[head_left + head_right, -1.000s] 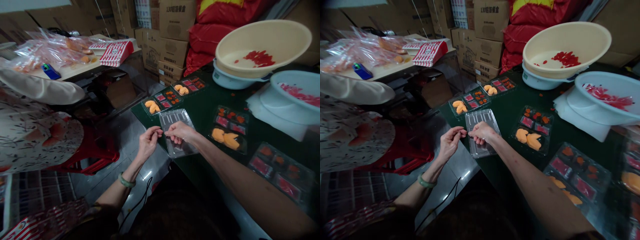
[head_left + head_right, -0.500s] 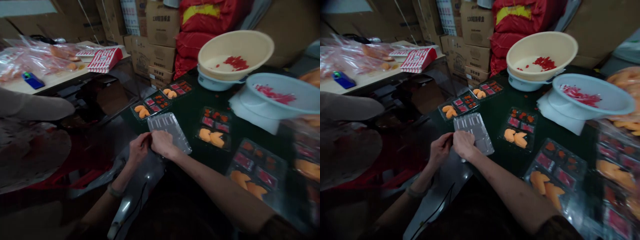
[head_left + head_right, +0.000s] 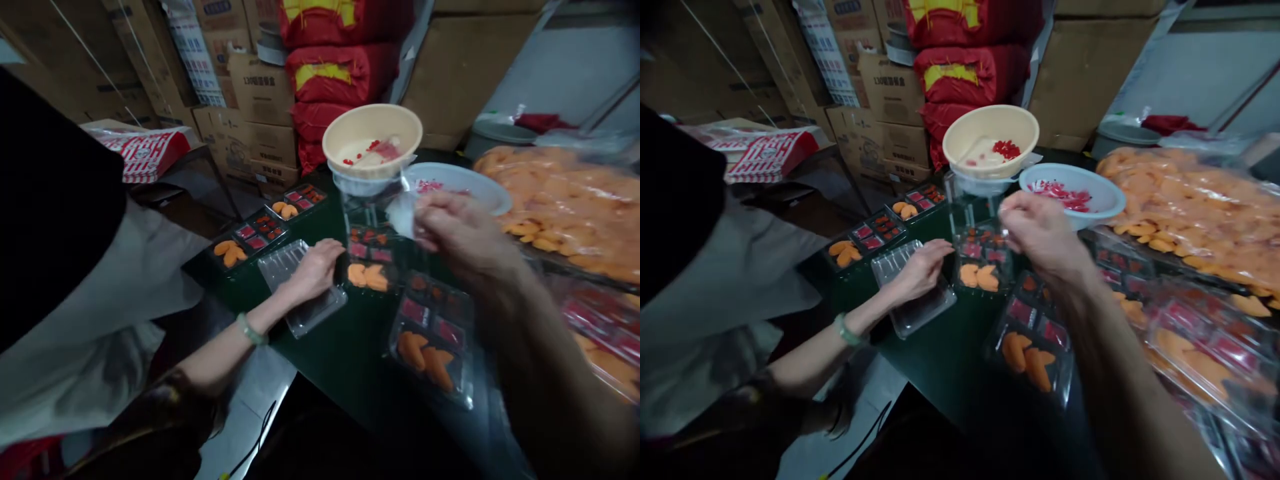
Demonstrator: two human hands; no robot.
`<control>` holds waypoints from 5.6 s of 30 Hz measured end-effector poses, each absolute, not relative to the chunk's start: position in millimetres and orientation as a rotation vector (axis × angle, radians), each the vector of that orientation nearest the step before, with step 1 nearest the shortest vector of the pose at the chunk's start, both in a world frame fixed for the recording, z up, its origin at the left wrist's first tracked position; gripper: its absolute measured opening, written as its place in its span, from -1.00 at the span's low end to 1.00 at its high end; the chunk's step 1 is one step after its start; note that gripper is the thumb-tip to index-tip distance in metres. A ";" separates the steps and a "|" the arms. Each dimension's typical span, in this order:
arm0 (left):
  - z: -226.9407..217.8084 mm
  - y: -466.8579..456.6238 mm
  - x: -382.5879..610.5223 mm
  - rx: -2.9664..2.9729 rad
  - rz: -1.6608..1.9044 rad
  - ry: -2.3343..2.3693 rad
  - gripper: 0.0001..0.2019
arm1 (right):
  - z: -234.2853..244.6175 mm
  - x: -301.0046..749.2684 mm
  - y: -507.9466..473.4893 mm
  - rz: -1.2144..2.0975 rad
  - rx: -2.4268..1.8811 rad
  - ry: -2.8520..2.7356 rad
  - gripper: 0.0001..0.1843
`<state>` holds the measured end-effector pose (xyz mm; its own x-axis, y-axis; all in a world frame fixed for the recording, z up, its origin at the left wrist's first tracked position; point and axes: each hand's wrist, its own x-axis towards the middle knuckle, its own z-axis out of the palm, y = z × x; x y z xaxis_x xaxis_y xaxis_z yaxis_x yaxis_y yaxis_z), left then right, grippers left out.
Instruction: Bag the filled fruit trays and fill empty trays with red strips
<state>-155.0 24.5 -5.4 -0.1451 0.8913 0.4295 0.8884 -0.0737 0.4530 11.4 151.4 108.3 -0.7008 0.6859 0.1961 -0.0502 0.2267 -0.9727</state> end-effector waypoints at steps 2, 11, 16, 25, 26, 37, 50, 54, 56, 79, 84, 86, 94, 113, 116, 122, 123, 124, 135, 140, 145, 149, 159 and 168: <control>-11.9 56.7 -147.1 2.032 0.763 2.106 -0.57 | 112.5 42.6 172.8 1.532 -0.612 -1.756 -0.91; -2.9 84.0 -130.6 1.539 1.155 2.124 -0.72 | 86.4 68.1 183.6 1.792 -0.639 -1.577 -0.73; 23.9 87.3 -129.3 0.873 1.545 1.458 -0.62 | 62.8 31.9 180.2 1.843 -0.597 -1.649 -0.76; -11.8 106.4 -148.5 0.687 1.509 2.015 -0.86 | 1.4 21.2 198.1 1.530 -1.220 -2.072 -0.78; -18.3 110.6 -149.6 0.684 1.471 2.091 -0.84 | -1.8 20.2 200.6 1.468 -1.294 -2.110 -0.79; -20.6 129.0 -130.1 0.756 1.156 2.387 -0.67 | -9.6 -10.6 208.6 0.820 -1.662 -2.365 -0.83; 8.6 116.2 -74.0 0.767 1.370 1.748 -0.80 | 18.1 83.8 161.4 1.217 -1.344 -1.805 -0.46; -12.3 97.7 -32.0 1.137 1.071 1.836 -0.76 | -4.6 145.6 124.1 0.925 -1.549 -1.928 -0.40; -22.9 92.9 -23.7 1.242 0.926 1.938 -0.74 | -15.2 159.1 105.9 0.641 -1.725 -2.076 -0.43; 25.9 27.9 -204.6 1.414 1.021 2.867 -0.67 | -9.0 88.5 77.0 -0.109 -0.695 -2.533 -0.49; 6.9 -35.4 -310.5 1.046 0.473 3.109 -0.33 | -2.9 -19.5 62.1 0.313 -0.766 -2.664 -0.60; 1.1 -44.3 -328.5 1.042 0.308 2.993 -0.15 | -0.9 -54.4 68.4 0.399 -0.900 -2.780 -0.62; -8.8 -51.7 -331.2 1.103 0.232 2.837 -0.22 | -8.6 -58.2 74.0 0.358 -1.064 -3.078 -0.80; -10.1 96.0 -113.4 1.381 0.435 2.590 -0.35 | -19.3 100.5 45.4 0.114 -1.169 -3.022 -0.82; -0.4 81.7 -118.8 1.465 0.572 2.588 -0.41 | -16.5 100.8 43.3 -0.011 -1.204 -2.905 -0.83; -0.7 -32.2 -127.1 1.579 1.102 2.682 -0.61 | -5.4 79.5 21.7 0.495 -0.926 -2.928 -0.73; -5.3 -51.1 -123.1 1.617 1.183 2.646 -0.66 | -5.6 73.6 22.0 0.616 -0.879 -3.002 -0.73; -10.8 -67.2 -118.4 1.658 1.239 2.598 -0.71 | -6.6 67.9 24.0 0.698 -0.848 -3.058 -0.73; -48.1 -100.5 -94.8 1.790 1.300 2.298 -0.79 | -6.2 45.8 37.2 0.721 -0.976 -3.194 -0.59; -49.6 -103.2 -92.2 1.807 1.167 2.310 -0.76 | -14.5 45.2 46.5 0.921 -0.856 -3.144 -0.61; -49.1 -102.3 -92.6 1.820 1.085 2.336 -0.70 | -21.9 42.9 56.3 1.069 -0.783 -3.141 -0.65; -50.1 -102.5 -93.6 1.817 1.015 2.350 -0.67 | -20.9 41.0 57.0 1.118 -0.771 -3.144 -0.69; -52.0 -103.3 -95.3 1.894 0.972 2.338 -0.41 | -13.4 36.9 55.5 1.259 -0.871 -3.191 -0.70; -51.4 -100.6 -96.3 1.885 0.958 2.321 -0.39 | -14.4 31.9 54.8 1.233 -0.941 -3.194 -0.65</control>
